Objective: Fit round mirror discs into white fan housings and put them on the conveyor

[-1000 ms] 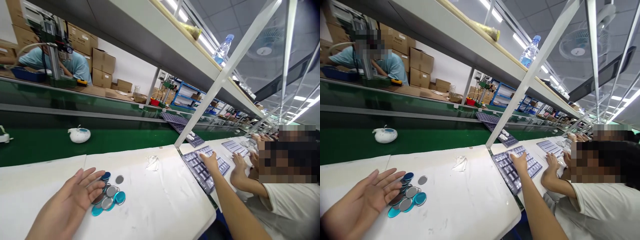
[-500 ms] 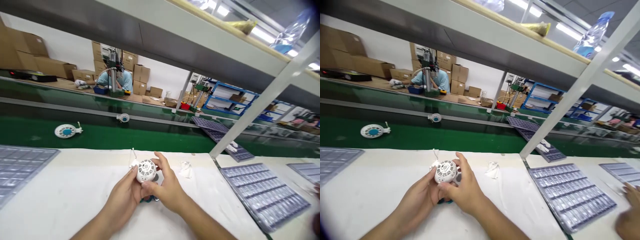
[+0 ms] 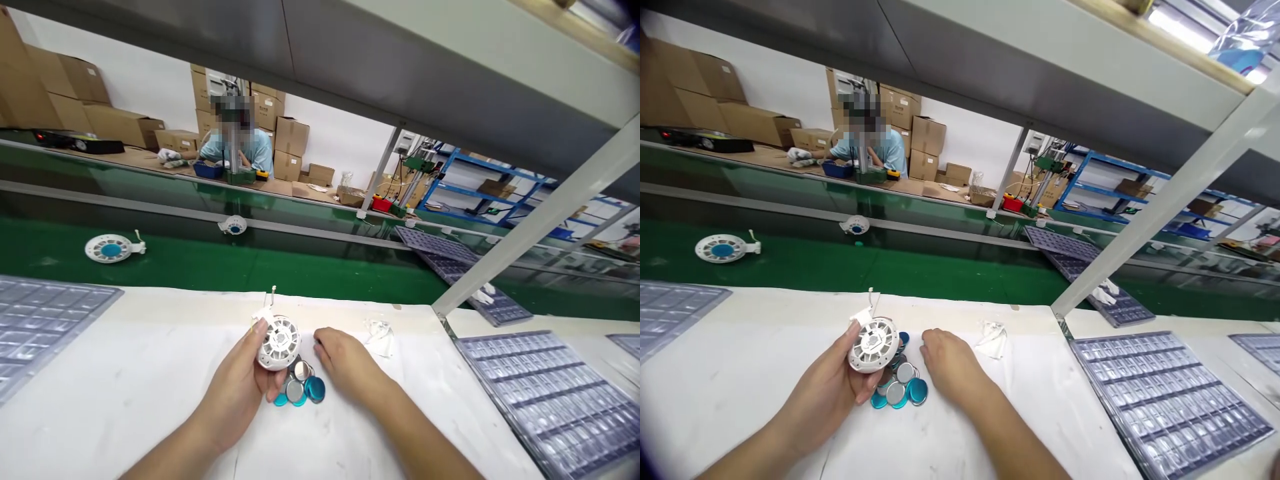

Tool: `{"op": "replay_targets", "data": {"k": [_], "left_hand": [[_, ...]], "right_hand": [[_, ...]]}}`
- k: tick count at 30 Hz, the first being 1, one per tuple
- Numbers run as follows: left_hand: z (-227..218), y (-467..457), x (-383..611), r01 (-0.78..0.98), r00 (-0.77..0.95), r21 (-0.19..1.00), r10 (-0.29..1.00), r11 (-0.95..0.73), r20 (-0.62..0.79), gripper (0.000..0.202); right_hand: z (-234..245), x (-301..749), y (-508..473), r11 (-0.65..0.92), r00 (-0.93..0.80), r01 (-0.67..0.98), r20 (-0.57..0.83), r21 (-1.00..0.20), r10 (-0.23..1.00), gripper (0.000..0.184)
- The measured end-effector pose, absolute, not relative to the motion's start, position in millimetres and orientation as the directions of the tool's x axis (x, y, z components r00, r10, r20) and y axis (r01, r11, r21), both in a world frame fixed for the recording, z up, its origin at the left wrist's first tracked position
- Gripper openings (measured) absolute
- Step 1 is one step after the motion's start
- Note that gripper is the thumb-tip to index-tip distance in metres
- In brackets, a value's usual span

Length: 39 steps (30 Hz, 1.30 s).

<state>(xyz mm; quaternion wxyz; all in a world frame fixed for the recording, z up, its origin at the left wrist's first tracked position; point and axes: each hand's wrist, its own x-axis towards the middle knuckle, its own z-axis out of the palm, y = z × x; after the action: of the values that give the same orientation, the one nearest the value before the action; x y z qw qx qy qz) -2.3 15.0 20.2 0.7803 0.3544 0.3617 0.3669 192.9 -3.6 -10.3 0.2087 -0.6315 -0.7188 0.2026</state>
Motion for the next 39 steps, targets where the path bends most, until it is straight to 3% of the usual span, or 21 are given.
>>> {"op": "replay_targets", "data": {"k": [3, 5, 8, 10, 11, 15, 20, 29, 32, 35, 39], "left_hand": [[20.7, 13.2, -1.7, -0.285, 0.47, 0.858, 0.843, 0.427, -0.264, 0.038], [20.3, 11.5, -0.8, -0.255, 0.457, 0.883, 0.854, 0.394, -0.249, 0.039], [19.5, 8.7, 1.4, -0.189, 0.455, 0.92, 0.861, 0.342, -0.226, 0.039], [19.4, 6.8, 3.0, -0.147, 0.474, 0.94, 0.856, 0.309, -0.207, 0.04], [19.7, 5.7, 3.7, -0.128, 0.484, 0.946, 0.852, 0.297, -0.201, 0.041], [22.6, 1.8, 4.8, -0.07, 0.491, 0.962, 0.848, 0.265, -0.198, 0.047], [25.8, -1.6, 4.8, -0.053, 0.497, 0.968, 0.847, 0.245, -0.188, 0.043], [23.5, -1.8, 3.4, -0.052, 0.528, 0.962, 0.825, 0.267, -0.201, 0.048], [23.7, 1.3, 0.8, -0.022, 0.59, 0.974, 0.789, 0.227, -0.171, 0.045], [22.1, 4.9, -2.4, 0.039, 0.654, 0.985, 0.741, 0.169, -0.153, 0.049], [14.0, 5.5, -4.8, 0.004, 0.678, 0.981, 0.72, 0.196, -0.147, 0.056]], "right_hand": [[-6.5, 201.7, -8.0, 0.043, -0.017, 0.794, 0.048, -0.606, 0.999, 0.016], [2.6, 203.8, -17.2, 0.049, 0.001, 0.698, 0.069, -0.715, 0.998, 0.017], [18.9, 194.5, -36.5, 0.123, 0.006, 0.302, 0.131, -0.945, 0.991, 0.019], [25.2, 183.2, -48.0, 0.148, 0.021, 0.066, 0.15, -0.987, 0.988, 0.018], [26.1, 177.8, -52.2, 0.15, 0.02, 0.033, 0.151, -0.988, 0.988, 0.015], [20.3, 165.7, -57.3, 0.198, -0.006, 0.122, 0.199, -0.973, 0.98, 0.01], [15.0, 165.7, -52.3, 0.283, 0.024, 0.308, 0.305, -0.908, 0.952, 0.016], [16.2, 166.2, -50.0, 0.255, 0.055, 0.344, 0.291, -0.904, 0.955, 0.014], [18.0, 165.7, -49.6, 0.202, 0.063, 0.365, 0.241, -0.909, 0.969, 0.01], [18.7, 166.4, -48.4, 0.069, 0.091, 0.31, 0.102, -0.948, 0.991, 0.006], [17.1, 164.2, -46.7, -0.001, 0.147, 0.168, 0.024, -0.986, 0.989, 0.032]]}}
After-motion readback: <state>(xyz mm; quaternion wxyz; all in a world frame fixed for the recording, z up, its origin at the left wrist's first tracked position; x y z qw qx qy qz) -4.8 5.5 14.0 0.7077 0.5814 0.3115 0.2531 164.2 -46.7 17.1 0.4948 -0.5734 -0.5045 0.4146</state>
